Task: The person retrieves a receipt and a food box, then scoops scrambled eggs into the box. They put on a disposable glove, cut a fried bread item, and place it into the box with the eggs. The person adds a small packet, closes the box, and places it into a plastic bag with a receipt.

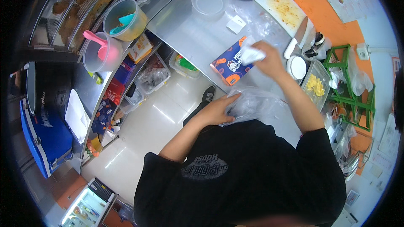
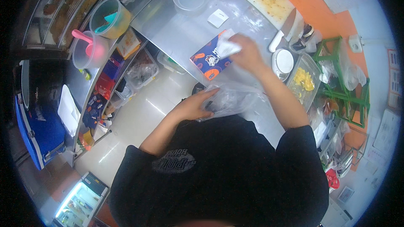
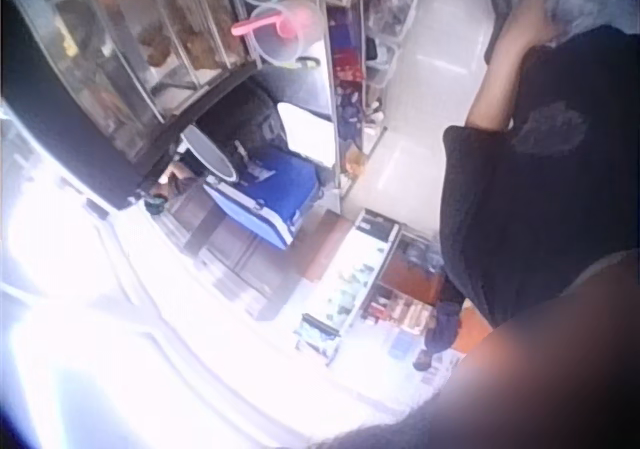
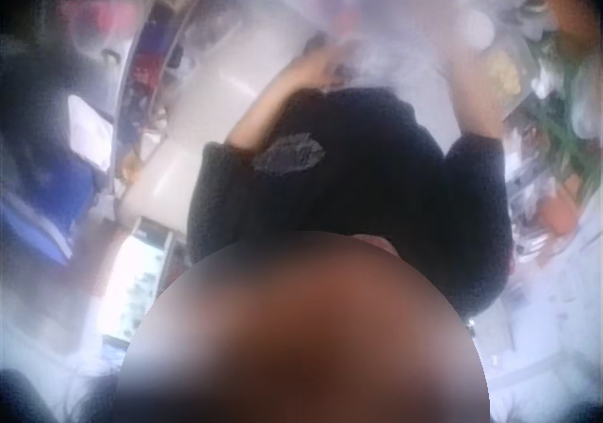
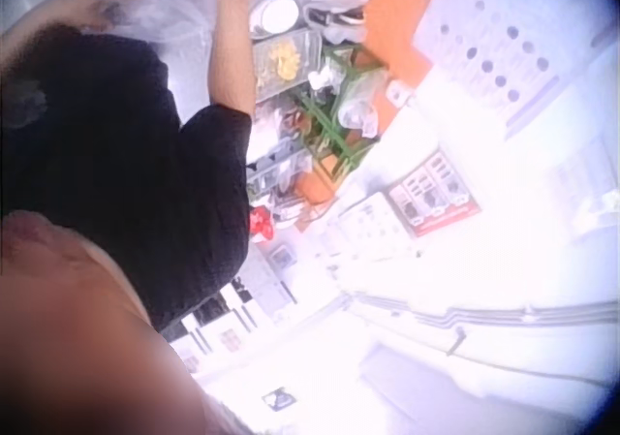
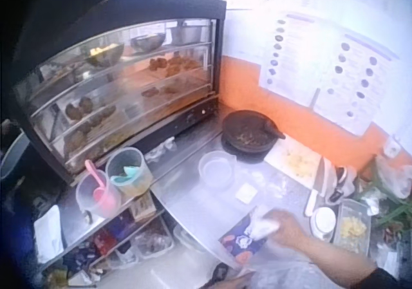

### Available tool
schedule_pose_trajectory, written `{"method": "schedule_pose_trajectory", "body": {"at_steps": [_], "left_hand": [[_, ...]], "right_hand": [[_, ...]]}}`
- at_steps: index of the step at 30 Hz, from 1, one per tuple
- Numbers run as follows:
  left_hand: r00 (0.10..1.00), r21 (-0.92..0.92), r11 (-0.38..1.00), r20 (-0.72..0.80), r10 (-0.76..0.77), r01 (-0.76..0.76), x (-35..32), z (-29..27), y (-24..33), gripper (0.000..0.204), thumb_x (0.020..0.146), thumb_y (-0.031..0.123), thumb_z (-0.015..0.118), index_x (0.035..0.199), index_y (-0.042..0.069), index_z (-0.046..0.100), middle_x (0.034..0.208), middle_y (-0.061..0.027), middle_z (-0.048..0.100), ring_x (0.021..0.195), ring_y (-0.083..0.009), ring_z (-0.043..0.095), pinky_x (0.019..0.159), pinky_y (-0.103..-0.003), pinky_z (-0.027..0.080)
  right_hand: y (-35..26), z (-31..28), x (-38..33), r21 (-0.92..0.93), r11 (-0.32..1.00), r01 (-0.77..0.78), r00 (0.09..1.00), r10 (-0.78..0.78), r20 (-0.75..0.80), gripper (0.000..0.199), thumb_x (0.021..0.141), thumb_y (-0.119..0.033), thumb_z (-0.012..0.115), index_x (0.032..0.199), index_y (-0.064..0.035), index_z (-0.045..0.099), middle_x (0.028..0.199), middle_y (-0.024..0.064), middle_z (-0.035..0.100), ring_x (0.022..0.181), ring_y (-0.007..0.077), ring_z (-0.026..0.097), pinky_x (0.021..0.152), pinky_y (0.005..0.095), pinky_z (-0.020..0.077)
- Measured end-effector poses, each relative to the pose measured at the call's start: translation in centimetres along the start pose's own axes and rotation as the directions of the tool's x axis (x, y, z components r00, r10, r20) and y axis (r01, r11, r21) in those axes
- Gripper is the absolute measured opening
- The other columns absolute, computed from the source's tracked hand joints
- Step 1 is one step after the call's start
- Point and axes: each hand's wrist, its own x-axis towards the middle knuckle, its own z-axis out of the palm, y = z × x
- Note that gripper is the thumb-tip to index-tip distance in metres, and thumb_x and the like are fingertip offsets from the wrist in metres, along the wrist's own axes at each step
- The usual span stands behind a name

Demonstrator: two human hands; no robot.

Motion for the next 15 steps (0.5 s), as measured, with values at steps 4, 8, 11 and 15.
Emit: {"method": "schedule_pose_trajectory", "body": {"at_steps": [4,8,11,15], "left_hand": [[1.0,-0.019,1.0,-0.003,-0.001,0.001,0.0,0.5,0.2,0.095,0.077,0.019,0.084,0.16,0.011,0.038,0.148,-0.0279,0.051,0.129,-0.0431,0.058,0.106,-0.044,0.049],[1.0,0.032,0.999,-0.019,-0.008,0.009,-0.2,0.7,0.7,0.094,0.077,0.019,0.084,0.159,0.011,0.04,0.141,-0.0278,0.055,0.125,-0.0437,0.059,0.105,-0.045,0.05],[0.994,0.008,0.994,0.036,-0.106,0.106,-0.5,0.7,1.2,0.092,0.077,0.019,0.084,0.158,0.01,0.041,0.136,-0.0278,0.057,0.123,-0.0444,0.06,0.104,-0.045,0.05],[0.998,-0.006,0.998,-0.018,-0.06,0.06,-0.9,0.8,1.5,0.092,0.077,0.02,0.084,0.158,0.01,0.041,0.134,-0.0289,0.058,0.123,-0.0452,0.059,0.105,-0.045,0.049]], "right_hand": [[-6.3,2.6,-1.8,-0.298,0.868,0.397,0.905,-0.316,0.284,0.028,0.072,-0.017,0.078,0.098,-0.0085,0.07,0.106,0.0085,0.067,0.11,0.0287,0.063,0.106,0.0505,0.0435],[-8.0,1.2,-0.8,-0.331,0.883,0.333,0.843,-0.122,0.524,0.046,0.07,-0.036,0.086,0.102,-0.0089,0.069,0.112,0.0078,0.062,0.117,0.0305,0.058,0.105,0.0512,0.0414],[-7.1,-0.9,1.1,-0.19,0.959,0.209,0.8,-0.056,0.597,0.062,0.063,-0.041,0.091,0.112,-0.0112,0.068,0.126,0.0112,0.058,0.126,0.033,0.054,0.11,0.0549,0.039],[-5.7,-0.8,2.8,-0.291,0.787,0.544,0.754,-0.305,0.582,0.077,0.058,-0.033,0.094,0.127,-0.0167,0.066,0.147,0.0149,0.047,0.14,0.0358,0.045,0.123,0.0587,0.0294]]}}
